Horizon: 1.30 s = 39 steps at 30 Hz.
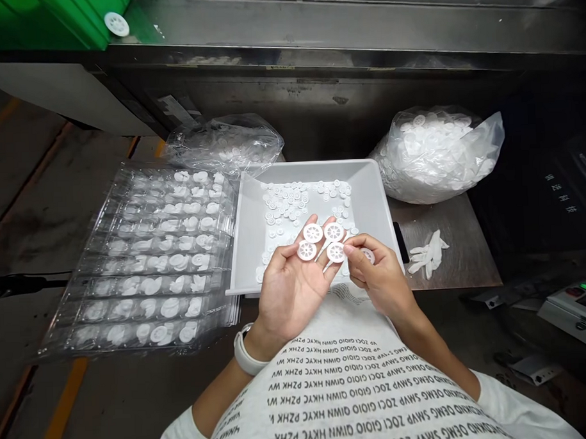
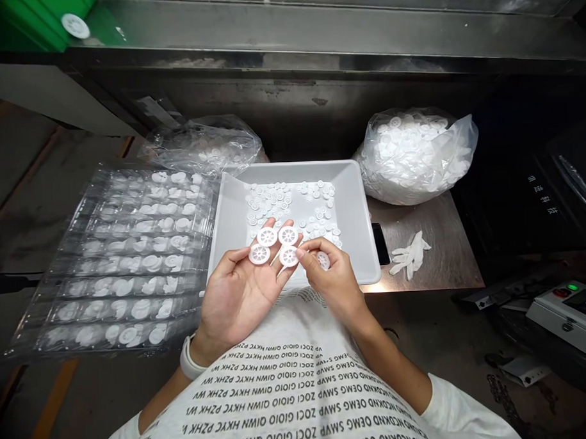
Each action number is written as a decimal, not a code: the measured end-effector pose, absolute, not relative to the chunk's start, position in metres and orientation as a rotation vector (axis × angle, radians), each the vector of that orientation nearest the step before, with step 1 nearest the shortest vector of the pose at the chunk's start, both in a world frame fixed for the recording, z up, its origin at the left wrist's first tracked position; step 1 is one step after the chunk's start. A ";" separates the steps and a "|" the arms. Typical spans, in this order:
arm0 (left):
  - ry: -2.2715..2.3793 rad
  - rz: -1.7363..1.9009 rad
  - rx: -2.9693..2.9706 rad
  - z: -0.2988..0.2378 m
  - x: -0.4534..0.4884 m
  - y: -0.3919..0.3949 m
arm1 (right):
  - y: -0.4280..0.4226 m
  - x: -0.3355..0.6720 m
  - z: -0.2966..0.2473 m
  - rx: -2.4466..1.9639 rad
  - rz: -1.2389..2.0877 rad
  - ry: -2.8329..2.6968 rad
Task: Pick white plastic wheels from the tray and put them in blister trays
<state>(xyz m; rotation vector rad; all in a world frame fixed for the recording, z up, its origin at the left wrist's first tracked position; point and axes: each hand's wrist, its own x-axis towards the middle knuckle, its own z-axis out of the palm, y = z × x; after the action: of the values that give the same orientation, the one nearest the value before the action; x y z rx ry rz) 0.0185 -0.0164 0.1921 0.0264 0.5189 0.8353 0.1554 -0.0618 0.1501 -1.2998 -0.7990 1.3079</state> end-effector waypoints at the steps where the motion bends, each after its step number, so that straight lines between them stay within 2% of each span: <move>1: 0.519 0.831 0.023 0.192 0.019 -0.016 | -0.061 0.155 0.150 -1.274 1.358 -0.753; 6: 0.507 0.825 0.022 0.194 0.021 -0.018 | -0.059 0.155 0.154 -1.143 1.546 -0.553; 15: 0.524 0.813 0.023 0.195 0.021 -0.016 | -0.059 0.153 0.153 -1.020 1.675 -0.399; 39: 0.510 0.790 -0.059 0.187 0.018 -0.014 | -0.060 0.149 0.147 -0.872 1.704 -0.194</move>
<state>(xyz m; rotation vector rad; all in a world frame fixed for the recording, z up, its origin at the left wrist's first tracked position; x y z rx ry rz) 0.0181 -0.0144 0.1869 -0.0586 0.5101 0.7904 0.1488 -0.0603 0.1472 -0.8715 -0.1944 1.7036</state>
